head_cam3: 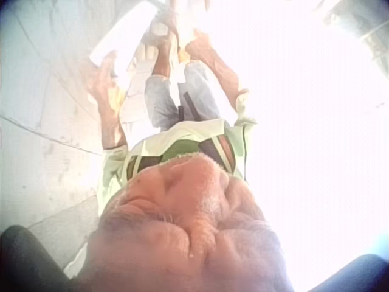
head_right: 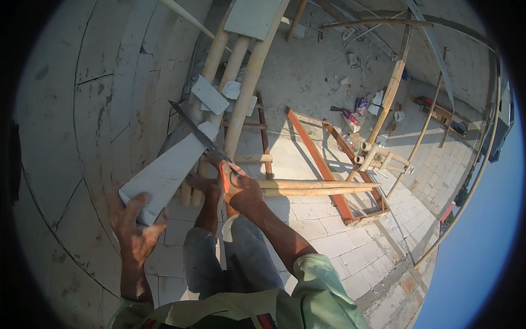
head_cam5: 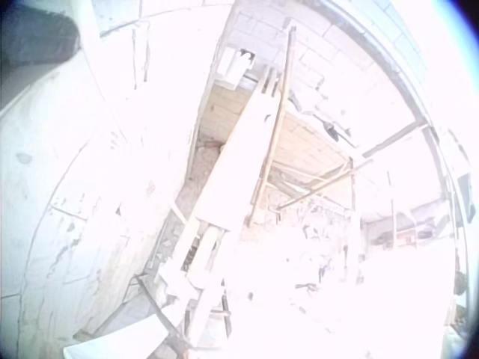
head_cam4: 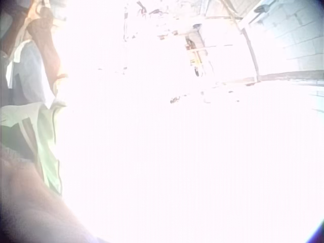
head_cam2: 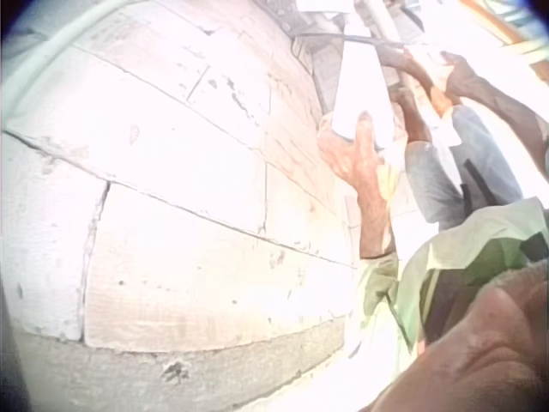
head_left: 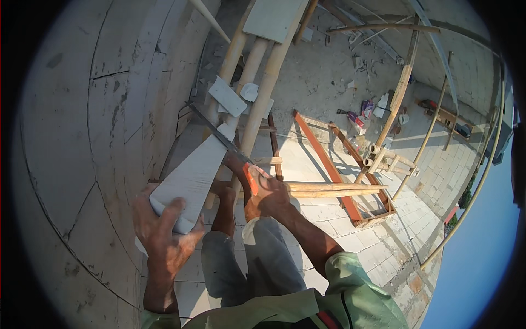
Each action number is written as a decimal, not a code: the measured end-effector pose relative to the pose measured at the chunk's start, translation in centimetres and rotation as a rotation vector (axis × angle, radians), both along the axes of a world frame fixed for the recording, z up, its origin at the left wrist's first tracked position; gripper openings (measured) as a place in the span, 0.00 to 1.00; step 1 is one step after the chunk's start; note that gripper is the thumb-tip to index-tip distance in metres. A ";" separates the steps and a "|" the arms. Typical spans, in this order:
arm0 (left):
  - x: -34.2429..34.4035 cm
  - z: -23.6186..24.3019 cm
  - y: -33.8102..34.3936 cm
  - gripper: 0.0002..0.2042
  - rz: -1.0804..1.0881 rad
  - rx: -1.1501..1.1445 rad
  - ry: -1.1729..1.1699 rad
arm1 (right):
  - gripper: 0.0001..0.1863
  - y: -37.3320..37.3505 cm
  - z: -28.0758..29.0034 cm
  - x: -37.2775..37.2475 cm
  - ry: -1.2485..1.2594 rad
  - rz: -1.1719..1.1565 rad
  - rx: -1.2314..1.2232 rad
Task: The person cuts a lightweight concrete brick with a hand saw and then places it on a wall, checking the level with a spirit level.
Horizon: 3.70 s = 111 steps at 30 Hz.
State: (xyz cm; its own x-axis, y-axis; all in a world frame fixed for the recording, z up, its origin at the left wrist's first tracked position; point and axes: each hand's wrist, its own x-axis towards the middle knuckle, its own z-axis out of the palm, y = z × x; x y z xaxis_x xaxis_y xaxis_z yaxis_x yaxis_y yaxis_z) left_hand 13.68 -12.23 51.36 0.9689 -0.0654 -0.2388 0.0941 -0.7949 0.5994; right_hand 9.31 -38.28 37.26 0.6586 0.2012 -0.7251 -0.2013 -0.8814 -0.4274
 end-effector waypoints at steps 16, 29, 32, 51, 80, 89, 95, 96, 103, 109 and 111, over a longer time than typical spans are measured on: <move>0.4 -0.2 0.5 0.22 0.023 0.052 -0.021 | 0.29 -2.1 2.9 -3.6 -0.209 -0.050 0.159; 1.5 -0.4 0.3 0.24 -0.018 0.105 -0.049 | 0.26 -2.2 4.5 -1.1 0.087 -0.130 0.033; 1.3 -0.8 0.8 0.25 0.013 0.074 -0.002 | 0.24 -4.5 5.6 -1.2 0.075 -0.060 0.027; 4.0 -1.0 1.7 0.23 0.009 0.009 0.040 | 0.33 -3.2 -3.9 1.6 0.251 0.063 0.008; 4.9 -1.9 3.3 0.22 0.076 0.009 0.058 | 0.32 -3.4 -5.1 -0.1 0.062 -0.026 0.013; 5.1 -2.5 4.0 0.23 0.027 0.038 0.021 | 0.32 -5.7 -1.5 -1.0 -0.115 -0.008 0.180; 5.7 -2.0 3.4 0.20 0.062 0.006 0.061 | 0.30 -3.2 -9.9 -1.6 -0.046 0.041 0.137; 5.7 -1.9 3.4 0.20 0.082 0.053 0.051 | 0.30 -3.5 -10.3 -1.5 0.008 -0.006 0.124; 5.4 -2.1 4.2 0.21 0.106 0.026 0.031 | 0.27 -5.6 -3.0 -0.5 0.214 0.024 0.022; 5.7 -2.4 3.8 0.21 0.095 -0.047 0.000 | 0.30 -6.5 -4.2 -1.0 0.162 0.093 0.080; 5.9 -2.5 3.9 0.20 0.081 -0.053 -0.017 | 0.29 -4.8 -8.9 -0.7 0.182 0.094 -0.004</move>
State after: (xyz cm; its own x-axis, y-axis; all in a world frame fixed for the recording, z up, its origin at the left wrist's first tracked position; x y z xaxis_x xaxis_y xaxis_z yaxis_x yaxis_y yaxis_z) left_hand 19.62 -8.34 48.90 0.9753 0.0013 -0.2207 0.1463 -0.7525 0.6422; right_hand 8.64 -43.03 28.38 0.4951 0.2521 -0.8314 -0.1917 -0.9017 -0.3876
